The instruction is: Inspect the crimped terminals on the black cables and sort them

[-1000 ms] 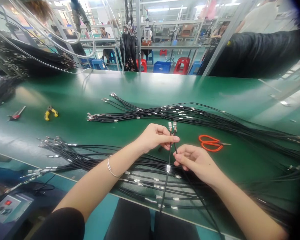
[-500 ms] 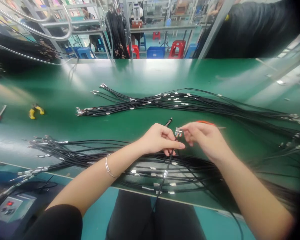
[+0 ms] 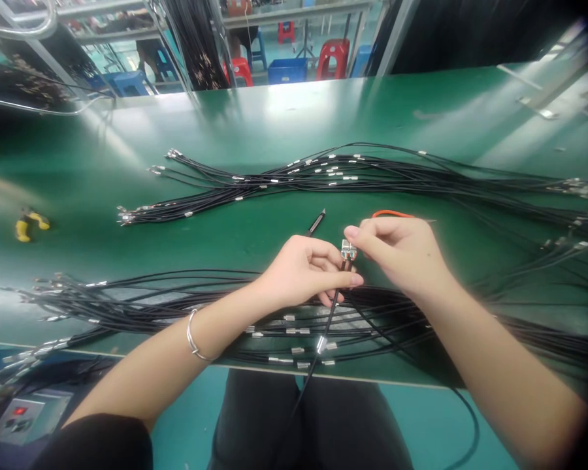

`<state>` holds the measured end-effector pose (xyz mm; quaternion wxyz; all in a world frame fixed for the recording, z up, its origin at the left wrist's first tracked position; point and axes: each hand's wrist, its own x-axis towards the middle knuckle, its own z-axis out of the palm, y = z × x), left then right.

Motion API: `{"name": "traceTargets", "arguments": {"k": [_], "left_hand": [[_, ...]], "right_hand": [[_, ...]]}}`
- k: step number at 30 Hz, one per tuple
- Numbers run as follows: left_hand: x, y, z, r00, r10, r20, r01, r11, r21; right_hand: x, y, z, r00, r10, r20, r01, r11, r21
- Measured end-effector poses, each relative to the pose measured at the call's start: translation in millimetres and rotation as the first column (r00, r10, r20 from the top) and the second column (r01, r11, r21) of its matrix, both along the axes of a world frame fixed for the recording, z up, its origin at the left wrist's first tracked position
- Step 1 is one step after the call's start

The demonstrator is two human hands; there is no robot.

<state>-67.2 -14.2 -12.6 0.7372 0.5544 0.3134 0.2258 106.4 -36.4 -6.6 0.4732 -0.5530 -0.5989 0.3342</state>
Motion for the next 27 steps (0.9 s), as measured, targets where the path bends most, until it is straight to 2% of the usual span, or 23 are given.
{"name": "traceTargets", "arguments": {"k": [11,27], "left_hand": [[0.0,-6.3,3.1,0.999,0.030,0.040,-0.031,1.000,0.007],[0.1,-9.7,4.6,0.998,0.035,0.049,-0.038,0.998,0.053]], "right_hand": [[-3.3,-5.4,7.3,1.000,0.011,-0.014,-0.009,0.991,0.131],[-4.6,-7.9,9.6,0.999,0.028,-0.024,-0.024,0.985,0.171]]}}
